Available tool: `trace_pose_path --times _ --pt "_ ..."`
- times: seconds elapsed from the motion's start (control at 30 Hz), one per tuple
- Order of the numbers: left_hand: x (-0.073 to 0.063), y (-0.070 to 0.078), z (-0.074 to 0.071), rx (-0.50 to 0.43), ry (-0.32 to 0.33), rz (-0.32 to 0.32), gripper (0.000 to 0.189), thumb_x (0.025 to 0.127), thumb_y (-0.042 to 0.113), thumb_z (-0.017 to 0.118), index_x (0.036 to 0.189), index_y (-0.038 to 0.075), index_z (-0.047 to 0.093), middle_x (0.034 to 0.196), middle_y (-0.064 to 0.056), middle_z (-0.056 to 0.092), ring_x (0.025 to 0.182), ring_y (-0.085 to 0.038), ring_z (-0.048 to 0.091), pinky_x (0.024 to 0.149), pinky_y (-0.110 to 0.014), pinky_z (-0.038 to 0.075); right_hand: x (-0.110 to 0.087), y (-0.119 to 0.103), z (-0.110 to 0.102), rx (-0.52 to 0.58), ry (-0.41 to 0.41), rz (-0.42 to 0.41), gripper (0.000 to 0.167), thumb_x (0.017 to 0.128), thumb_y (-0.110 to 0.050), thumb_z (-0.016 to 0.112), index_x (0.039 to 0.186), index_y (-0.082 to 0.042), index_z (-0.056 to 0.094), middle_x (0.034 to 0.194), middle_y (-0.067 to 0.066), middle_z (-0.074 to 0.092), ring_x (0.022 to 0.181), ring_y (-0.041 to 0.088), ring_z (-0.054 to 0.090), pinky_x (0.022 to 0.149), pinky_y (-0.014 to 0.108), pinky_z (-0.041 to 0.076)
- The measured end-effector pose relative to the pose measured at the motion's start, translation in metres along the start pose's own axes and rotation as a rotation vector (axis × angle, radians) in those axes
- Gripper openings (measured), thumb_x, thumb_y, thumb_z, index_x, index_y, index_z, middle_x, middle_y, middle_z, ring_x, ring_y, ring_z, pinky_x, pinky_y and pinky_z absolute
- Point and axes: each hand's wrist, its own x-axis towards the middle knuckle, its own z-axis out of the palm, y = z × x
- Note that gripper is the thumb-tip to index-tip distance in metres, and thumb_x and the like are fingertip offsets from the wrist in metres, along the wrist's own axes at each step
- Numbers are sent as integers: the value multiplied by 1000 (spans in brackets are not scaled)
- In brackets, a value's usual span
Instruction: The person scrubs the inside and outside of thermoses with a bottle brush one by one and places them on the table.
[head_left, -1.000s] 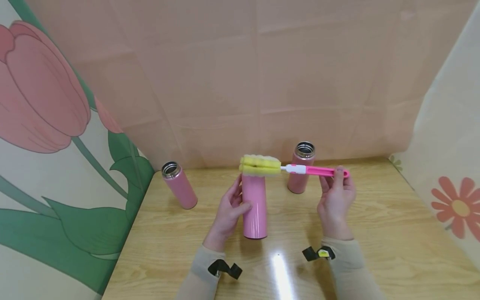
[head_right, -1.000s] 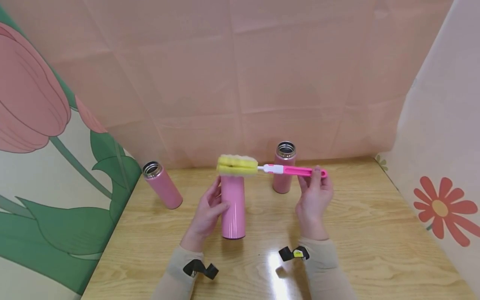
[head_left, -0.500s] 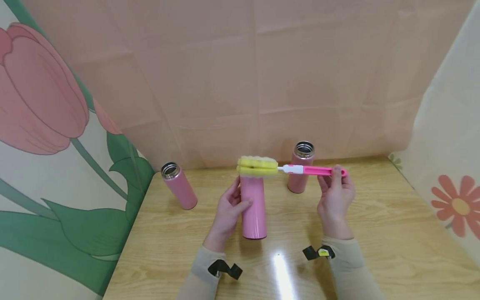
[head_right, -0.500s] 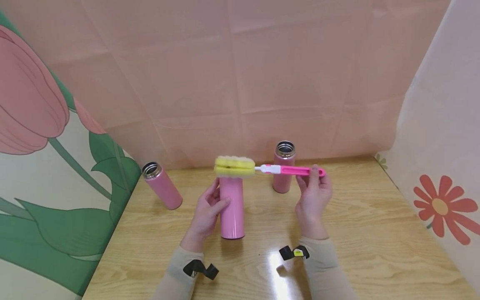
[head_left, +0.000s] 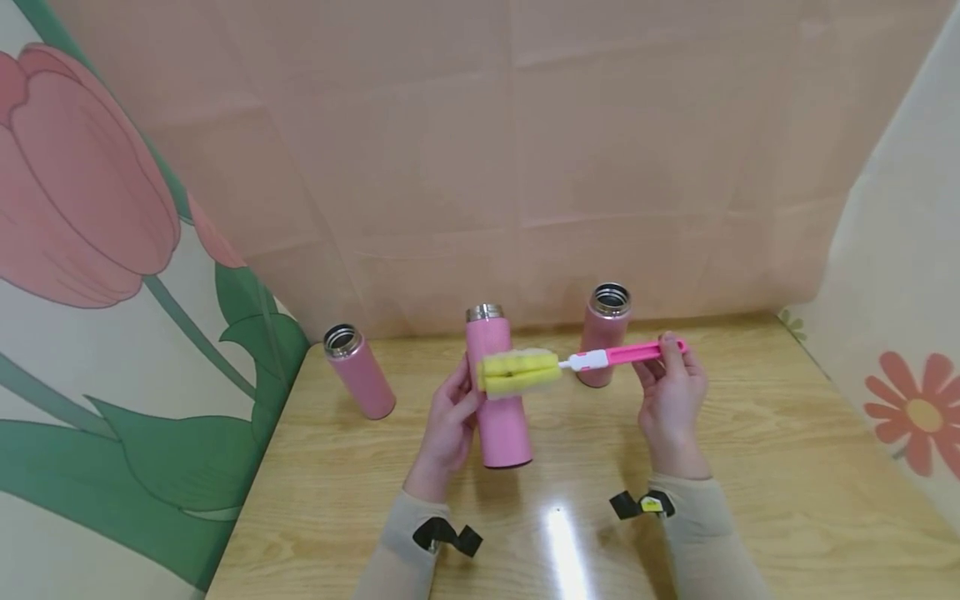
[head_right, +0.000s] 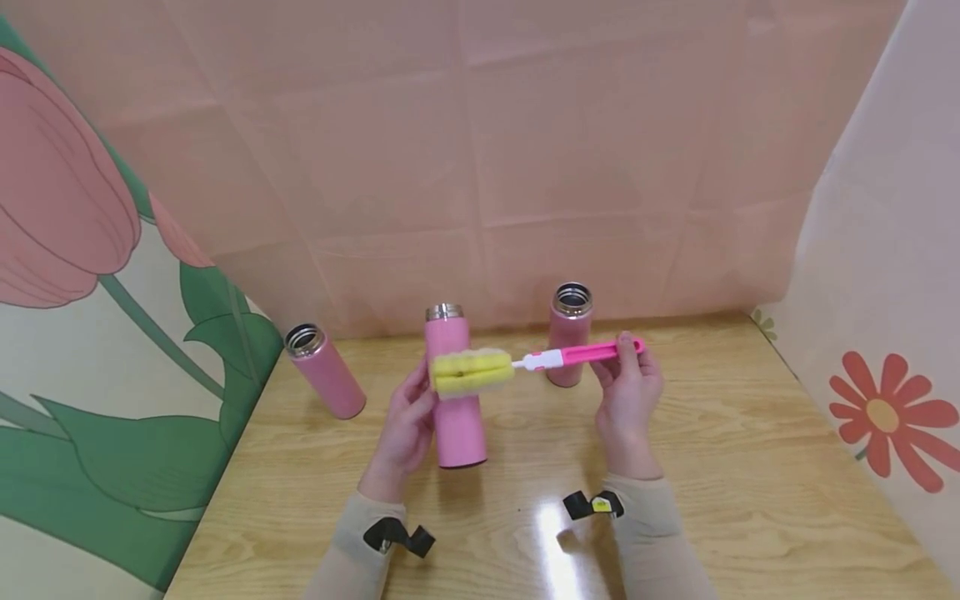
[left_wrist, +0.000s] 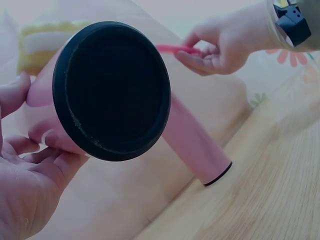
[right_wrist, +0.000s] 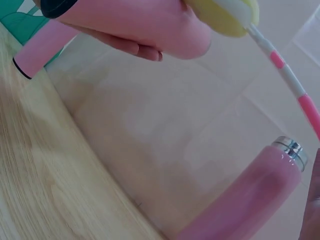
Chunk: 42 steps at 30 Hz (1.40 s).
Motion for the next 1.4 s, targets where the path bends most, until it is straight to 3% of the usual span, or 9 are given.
trace_pose_path --times 0.17,0.3,0.73,0.97,1.13,1.4 --pt "0 3 0 -33 13 9 64 111 14 55 170 11 29 167 -13 42 131 -18 58 106 -31 53 1 0 -1 -41 -33 35 18 103 -15 74 103 2 68 85 6 68 68 16 69 66 27 64" --pt "1 3 0 -61 16 21 64 111 20 59 169 14 33 165 -12 44 138 -23 55 111 -33 50 2 0 0 -81 -77 56 16 104 -14 72 100 0 68 82 5 68 66 14 68 63 25 63" --pt "3 2 1 -65 110 16 68 109 14 57 170 10 28 159 -19 47 132 -27 59 111 -39 52 2 1 -4 -271 -164 99 16 107 -19 68 102 -4 69 84 1 66 70 11 69 69 24 63" --pt "5 0 0 -60 128 8 66 110 14 56 169 9 29 158 -21 47 133 -30 58 111 -42 52 3 1 -4 -291 -178 102 14 107 -19 69 97 -9 72 81 0 68 68 10 69 69 24 63" --pt "4 0 0 -40 91 -4 70 106 13 59 169 9 29 164 -18 42 135 -25 56 111 -35 51 4 2 -4 -232 -136 98 16 106 -20 70 101 -6 69 86 2 67 73 12 70 74 25 64" --pt "-2 -2 4 -55 -79 -27 76 103 16 59 170 5 25 159 -16 48 128 -22 62 112 -40 51 7 3 -4 13 28 48 19 104 -19 73 104 -1 67 92 6 66 74 16 69 76 27 64"
